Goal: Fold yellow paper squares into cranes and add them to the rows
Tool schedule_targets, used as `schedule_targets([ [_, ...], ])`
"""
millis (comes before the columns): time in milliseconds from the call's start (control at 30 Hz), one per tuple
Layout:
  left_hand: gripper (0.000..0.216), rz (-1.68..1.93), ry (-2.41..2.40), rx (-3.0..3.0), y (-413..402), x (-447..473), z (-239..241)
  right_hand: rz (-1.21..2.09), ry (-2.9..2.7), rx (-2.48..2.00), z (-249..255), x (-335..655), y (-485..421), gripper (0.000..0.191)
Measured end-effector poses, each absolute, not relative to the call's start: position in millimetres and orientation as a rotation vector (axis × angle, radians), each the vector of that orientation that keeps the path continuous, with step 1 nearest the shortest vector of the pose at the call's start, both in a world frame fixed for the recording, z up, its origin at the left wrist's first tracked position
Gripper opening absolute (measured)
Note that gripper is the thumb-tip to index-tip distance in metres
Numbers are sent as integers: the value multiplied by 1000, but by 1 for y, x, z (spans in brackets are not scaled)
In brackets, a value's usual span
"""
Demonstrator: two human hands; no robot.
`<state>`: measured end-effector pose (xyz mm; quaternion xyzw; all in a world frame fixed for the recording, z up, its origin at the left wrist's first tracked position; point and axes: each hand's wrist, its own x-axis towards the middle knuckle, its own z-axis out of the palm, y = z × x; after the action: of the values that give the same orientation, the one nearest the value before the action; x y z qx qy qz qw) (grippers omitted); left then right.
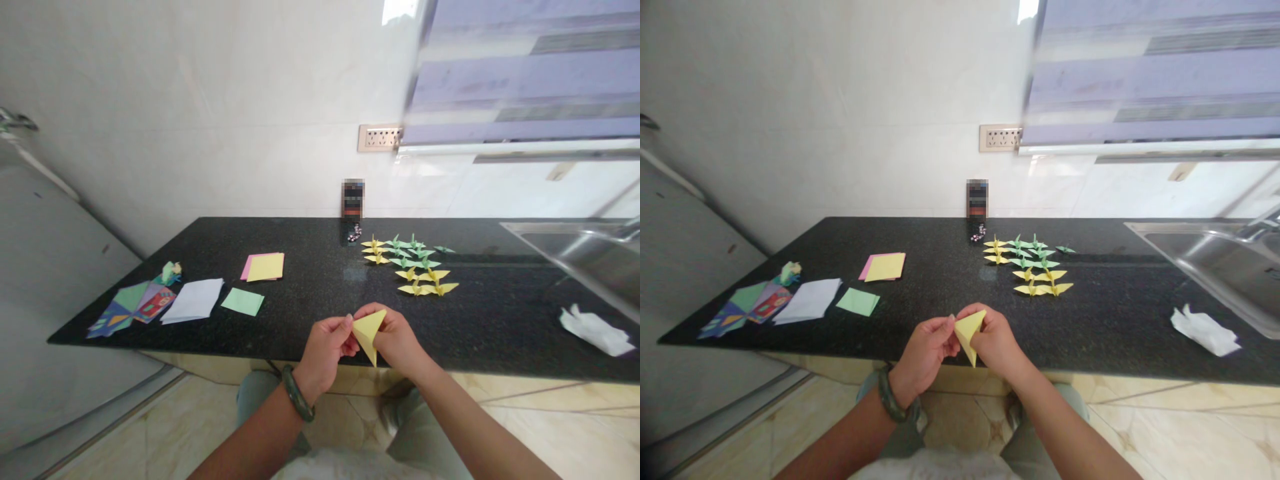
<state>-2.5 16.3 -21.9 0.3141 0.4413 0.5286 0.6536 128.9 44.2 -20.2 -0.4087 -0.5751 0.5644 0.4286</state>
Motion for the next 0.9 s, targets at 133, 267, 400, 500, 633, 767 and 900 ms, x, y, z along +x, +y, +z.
schedule_targets([
  [133, 36, 1166, 951, 559, 14, -1, -17, 1187, -1471, -999, -20, 132, 47, 11],
  [267, 33, 1103, 918, 610, 9, 1, -17, 1024, -1520, -984, -18, 134, 47, 11],
  [400, 30, 1062, 901, 657, 6, 3, -17, 859, -1650, -903, -16, 137, 46, 14],
  [500, 28, 1060, 902, 638, 7, 1, -16, 819, -1783, -796, -12, 141, 45, 20],
  [633, 22, 1107, 853, 562, 10, -3, -12, 793, -1962, -710, -7, 147, 45, 27],
  [767, 21, 1111, 816, 505, 11, -6, -9, 716, -2093, -674, -5, 150, 46, 34],
  [900, 27, 1110, 853, 515, 12, -6, -7, 690, -2131, -690, -7, 149, 47, 36],
])
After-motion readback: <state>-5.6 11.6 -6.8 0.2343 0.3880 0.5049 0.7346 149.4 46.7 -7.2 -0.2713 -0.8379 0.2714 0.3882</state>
